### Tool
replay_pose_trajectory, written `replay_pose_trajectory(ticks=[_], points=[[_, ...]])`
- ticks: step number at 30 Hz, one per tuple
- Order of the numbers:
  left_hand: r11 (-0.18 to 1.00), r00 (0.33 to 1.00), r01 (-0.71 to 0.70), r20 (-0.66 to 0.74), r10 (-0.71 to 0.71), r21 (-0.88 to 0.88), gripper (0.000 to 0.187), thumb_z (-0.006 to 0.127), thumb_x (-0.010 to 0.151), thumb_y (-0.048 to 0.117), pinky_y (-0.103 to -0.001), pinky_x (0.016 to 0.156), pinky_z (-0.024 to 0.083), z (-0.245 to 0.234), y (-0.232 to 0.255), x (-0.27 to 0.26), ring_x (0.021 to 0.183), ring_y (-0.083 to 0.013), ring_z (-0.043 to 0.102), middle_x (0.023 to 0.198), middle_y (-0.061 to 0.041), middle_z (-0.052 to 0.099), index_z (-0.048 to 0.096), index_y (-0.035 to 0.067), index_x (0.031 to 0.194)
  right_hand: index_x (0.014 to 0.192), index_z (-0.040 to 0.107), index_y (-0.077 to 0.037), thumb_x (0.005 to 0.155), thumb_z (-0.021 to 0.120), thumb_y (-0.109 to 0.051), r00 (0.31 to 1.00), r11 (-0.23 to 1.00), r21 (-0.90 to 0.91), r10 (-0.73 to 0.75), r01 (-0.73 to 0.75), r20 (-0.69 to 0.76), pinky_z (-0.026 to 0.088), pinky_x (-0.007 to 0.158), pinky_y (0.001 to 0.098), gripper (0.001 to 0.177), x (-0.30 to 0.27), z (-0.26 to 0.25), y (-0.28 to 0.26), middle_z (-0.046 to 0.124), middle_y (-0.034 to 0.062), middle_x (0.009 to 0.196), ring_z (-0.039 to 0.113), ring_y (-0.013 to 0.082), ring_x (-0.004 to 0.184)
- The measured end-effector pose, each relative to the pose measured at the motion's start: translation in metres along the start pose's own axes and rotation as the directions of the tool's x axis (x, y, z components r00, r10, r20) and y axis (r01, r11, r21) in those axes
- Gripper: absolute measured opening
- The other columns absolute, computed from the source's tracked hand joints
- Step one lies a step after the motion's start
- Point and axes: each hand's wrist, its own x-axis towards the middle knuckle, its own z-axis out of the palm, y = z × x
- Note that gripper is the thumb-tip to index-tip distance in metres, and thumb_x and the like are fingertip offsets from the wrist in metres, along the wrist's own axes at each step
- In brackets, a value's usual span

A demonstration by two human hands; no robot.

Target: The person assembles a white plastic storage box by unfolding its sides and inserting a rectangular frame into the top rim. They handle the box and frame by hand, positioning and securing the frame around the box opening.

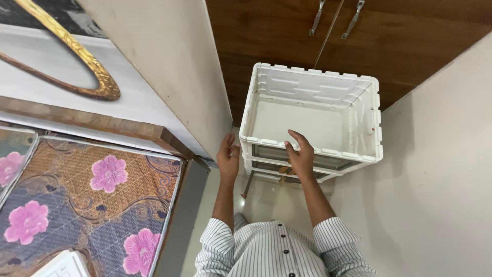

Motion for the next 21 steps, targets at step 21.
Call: replay_pose_trajectory(ticks=[21], points=[[0.990,0.972,-0.096,-0.222,0.071,-0.102,0.057,0.031,0.109,0.017,-0.042,0.130,0.016,-0.031,0.044,-0.128,0.159,-0.0312,0.023,0.171,-0.019,0.026,0.025,-0.003,0.162,0.158,0.037,-0.002,0.106,0.052,-0.038,0.873,0.900,0.417,-0.100,-0.125,0.478,0.028,0.124,0.0434,0.064,-0.017,0.015,-0.015,0.039,0.0193,0.164,0.034,0.0299,0.154]])
